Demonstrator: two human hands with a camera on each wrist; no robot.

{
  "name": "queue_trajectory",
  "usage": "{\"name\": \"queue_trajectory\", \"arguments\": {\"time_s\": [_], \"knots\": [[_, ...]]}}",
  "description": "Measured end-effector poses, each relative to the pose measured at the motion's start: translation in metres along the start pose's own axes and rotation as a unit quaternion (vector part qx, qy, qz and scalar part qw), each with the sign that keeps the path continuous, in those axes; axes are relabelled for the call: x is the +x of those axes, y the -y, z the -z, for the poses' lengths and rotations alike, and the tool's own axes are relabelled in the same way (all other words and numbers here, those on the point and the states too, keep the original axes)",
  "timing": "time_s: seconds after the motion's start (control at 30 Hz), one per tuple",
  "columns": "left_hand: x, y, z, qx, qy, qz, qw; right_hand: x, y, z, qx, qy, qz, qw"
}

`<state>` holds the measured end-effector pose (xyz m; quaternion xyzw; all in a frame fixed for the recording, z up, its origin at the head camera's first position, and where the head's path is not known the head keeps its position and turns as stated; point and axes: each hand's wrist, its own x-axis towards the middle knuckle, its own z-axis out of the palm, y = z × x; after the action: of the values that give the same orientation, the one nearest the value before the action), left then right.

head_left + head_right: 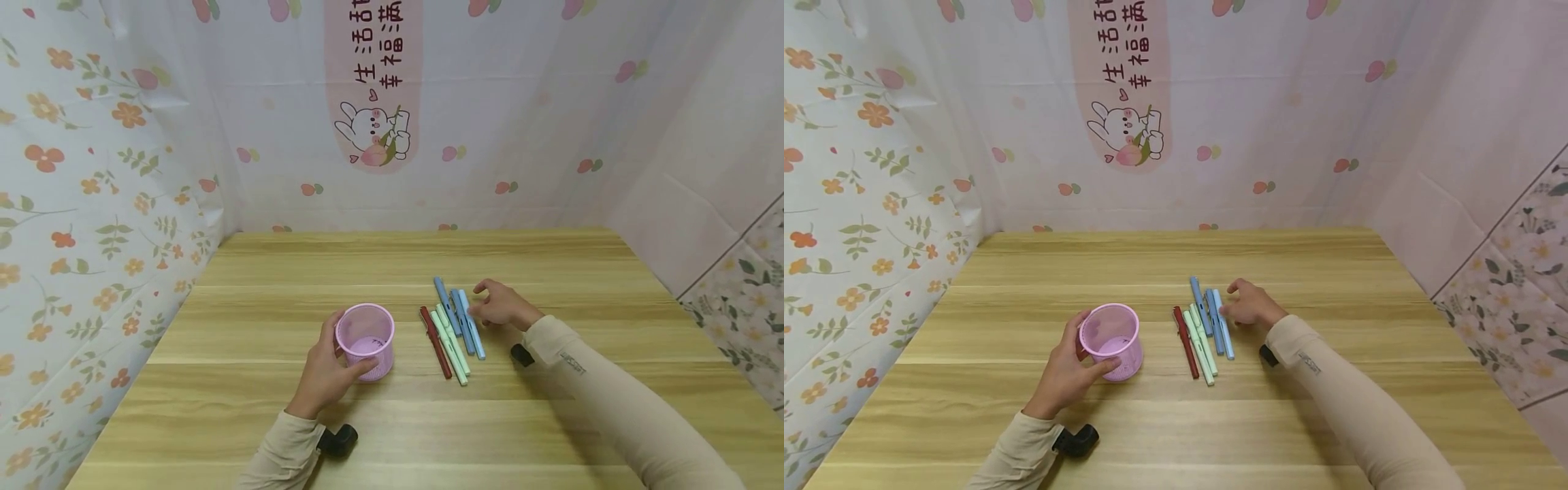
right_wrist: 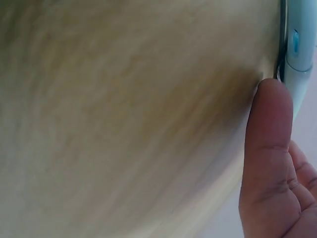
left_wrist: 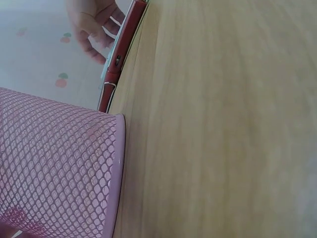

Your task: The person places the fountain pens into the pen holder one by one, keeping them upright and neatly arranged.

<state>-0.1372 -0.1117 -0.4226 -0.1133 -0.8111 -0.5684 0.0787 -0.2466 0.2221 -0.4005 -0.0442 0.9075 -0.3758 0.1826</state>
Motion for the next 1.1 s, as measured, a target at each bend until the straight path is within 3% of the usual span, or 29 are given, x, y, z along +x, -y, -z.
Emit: {"name": "queue_trajectory", "arguments": {"time_s": [0.43, 1.1], "knots": [[0.0006, 0.002, -0.0007, 0.003, 0.002, 0.0, 1.0, 0.0051, 0.0078, -0.0027, -0.067, 0.024, 0.001, 0.997], [0.0001, -0.0001, -0.0005, 0.004, 0.005, 0.006, 1.0, 0.0046, 0.0038, 0.0005, 0.02, 0.024, -0.016, 0.999]]}}
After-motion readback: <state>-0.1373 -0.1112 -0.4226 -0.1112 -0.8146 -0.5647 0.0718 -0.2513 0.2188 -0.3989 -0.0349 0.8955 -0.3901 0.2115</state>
